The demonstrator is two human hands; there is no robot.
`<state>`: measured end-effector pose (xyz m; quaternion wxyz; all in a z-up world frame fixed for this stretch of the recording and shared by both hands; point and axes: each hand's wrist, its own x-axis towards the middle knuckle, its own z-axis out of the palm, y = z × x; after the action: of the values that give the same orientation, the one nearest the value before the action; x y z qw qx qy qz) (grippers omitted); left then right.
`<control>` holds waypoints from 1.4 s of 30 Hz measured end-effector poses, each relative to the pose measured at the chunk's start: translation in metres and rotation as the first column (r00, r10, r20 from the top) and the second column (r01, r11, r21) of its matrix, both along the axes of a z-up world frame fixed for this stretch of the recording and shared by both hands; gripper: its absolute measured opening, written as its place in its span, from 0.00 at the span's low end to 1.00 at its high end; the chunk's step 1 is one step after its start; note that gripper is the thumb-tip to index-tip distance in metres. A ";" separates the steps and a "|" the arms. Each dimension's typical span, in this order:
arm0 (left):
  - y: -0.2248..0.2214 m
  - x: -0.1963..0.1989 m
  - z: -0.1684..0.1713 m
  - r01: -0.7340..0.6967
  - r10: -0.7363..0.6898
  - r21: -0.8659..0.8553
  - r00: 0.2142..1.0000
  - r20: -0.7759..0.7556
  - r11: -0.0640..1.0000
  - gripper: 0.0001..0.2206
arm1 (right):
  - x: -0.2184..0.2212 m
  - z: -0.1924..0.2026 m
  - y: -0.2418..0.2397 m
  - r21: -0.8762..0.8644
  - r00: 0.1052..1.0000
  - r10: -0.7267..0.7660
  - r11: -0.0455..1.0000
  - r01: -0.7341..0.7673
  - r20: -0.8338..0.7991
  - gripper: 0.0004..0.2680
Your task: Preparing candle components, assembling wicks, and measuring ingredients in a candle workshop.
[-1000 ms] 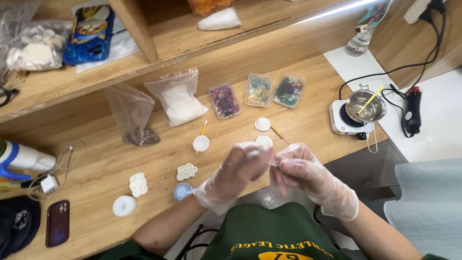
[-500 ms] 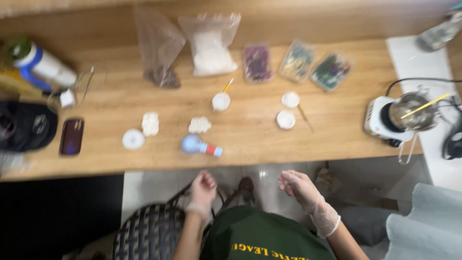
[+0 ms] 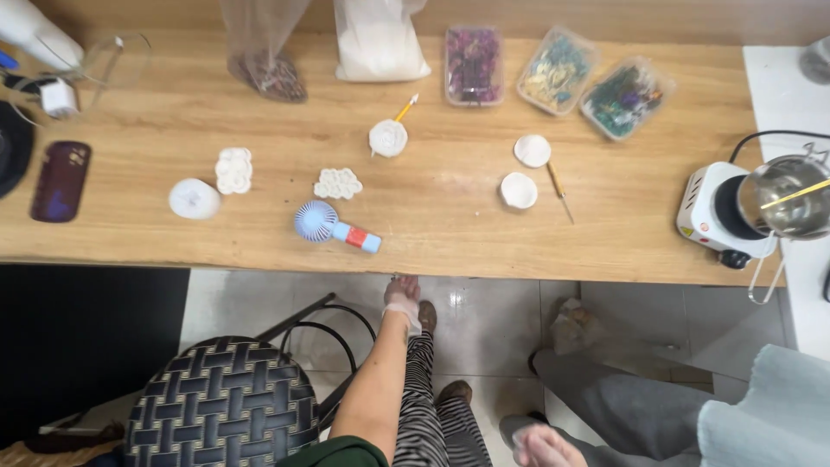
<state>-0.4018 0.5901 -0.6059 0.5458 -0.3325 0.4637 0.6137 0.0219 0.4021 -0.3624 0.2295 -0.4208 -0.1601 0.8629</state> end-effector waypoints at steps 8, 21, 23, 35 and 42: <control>0.008 0.006 0.095 -0.196 0.196 0.227 0.980 0.023 0.954 0.11 | -0.119 0.141 0.084 0.511 0.727 -0.208 0.831 -0.221 0.654 0.13; -0.092 0.046 0.137 -0.183 0.184 0.042 0.982 -0.030 0.982 0.17 | -0.284 0.135 0.307 0.571 0.384 -0.461 0.386 -0.725 0.800 0.13; -0.119 0.057 0.125 -0.230 0.230 -0.012 0.973 0.017 0.973 0.14 | -0.287 0.139 0.304 0.582 0.374 -0.509 0.345 -0.736 0.775 0.09; -0.181 0.072 0.032 0.167 -0.147 0.107 0.974 -0.175 0.980 0.16 | -0.239 0.143 0.309 0.706 0.395 -0.671 0.275 -0.653 0.627 0.05; -0.146 0.039 0.101 -0.100 0.117 -0.147 0.987 0.114 0.984 0.14 | -0.025 0.260 0.365 0.915 0.235 -0.960 0.046 -0.400 0.152 0.03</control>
<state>-0.3627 0.4440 -0.5049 0.5140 -0.4320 0.4528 0.5867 -0.0028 0.7674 -0.1019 0.5386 -0.5737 -0.6169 0.0149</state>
